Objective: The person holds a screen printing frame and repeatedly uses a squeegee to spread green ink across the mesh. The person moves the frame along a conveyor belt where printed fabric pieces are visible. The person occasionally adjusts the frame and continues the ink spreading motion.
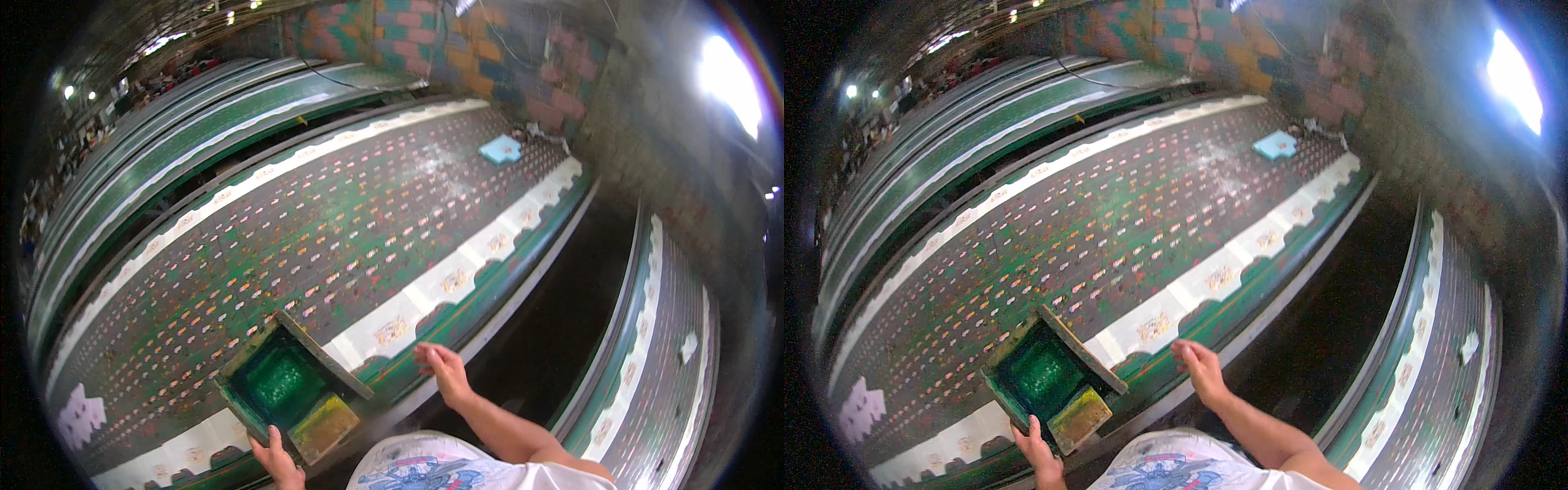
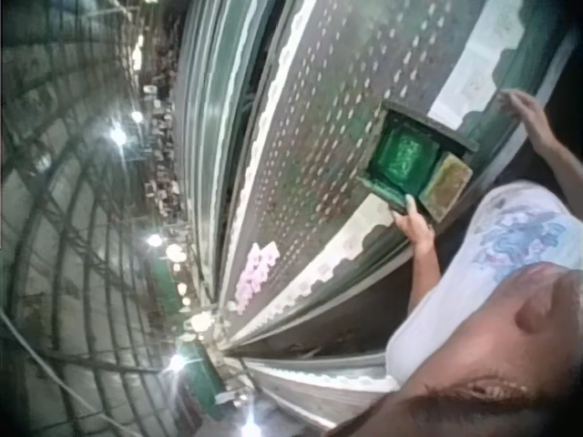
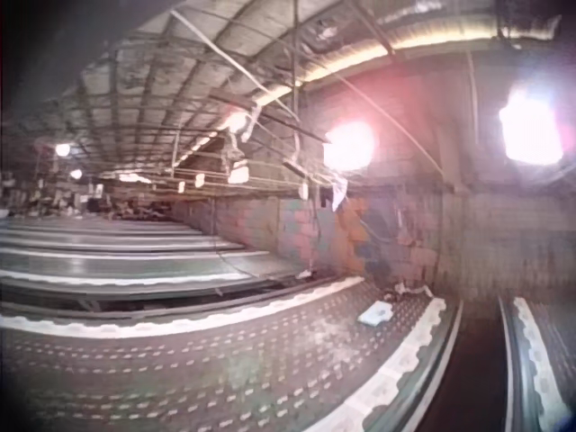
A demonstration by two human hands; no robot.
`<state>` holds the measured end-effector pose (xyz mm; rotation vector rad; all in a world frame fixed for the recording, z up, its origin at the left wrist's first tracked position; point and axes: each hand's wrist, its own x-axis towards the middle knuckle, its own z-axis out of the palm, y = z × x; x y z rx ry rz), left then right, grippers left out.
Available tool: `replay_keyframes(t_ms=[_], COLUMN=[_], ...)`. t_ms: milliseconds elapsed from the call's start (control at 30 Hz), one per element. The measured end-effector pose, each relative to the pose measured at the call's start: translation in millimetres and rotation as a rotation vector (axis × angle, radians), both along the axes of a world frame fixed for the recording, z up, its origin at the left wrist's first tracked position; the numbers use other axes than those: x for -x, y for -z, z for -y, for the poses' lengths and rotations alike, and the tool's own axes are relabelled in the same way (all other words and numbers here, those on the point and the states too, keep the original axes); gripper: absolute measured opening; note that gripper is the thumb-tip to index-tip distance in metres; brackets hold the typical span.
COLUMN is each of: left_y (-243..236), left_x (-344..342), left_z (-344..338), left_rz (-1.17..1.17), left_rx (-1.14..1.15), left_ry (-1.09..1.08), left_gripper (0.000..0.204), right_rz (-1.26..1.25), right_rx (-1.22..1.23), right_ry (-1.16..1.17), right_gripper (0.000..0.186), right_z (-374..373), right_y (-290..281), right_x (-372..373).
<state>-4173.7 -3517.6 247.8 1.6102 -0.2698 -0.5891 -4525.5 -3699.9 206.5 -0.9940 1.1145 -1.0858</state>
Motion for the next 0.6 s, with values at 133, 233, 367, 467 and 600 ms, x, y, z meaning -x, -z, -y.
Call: replay_keyframes(t_ms=[133, 233, 367, 467, 600], left_y=[24, 20, 8, 1, 11], left_x=[34, 68, 113, 171, 250], left_z=[53, 83, 126, 162, 200], left_rz=[-0.107, -0.061, -0.072, -0.031, -0.039], left_rx=[0.163, 0.182, 0.194, 0.222, 0.201], left_ry=[0.068, 0.058, 0.128, 0.072, -0.003], left_gripper=[0.058, 0.060, 0.057, 0.055, 0.057], right_rz=[-0.158, -0.106, -0.058, -0.079, -0.027], right_rx=[0.087, 0.068, 0.110, 0.122, 0.143], right_ry=[-0.101, 0.036, 0.091, 0.084, 0.090], right_gripper=[0.042, 0.037, 0.039, 0.039, 0.037], right_z=[13, 45, 99, 147, 223], right_y=[-1, -1, 6, 20, 27], right_x=[54, 84, 134, 194, 278])
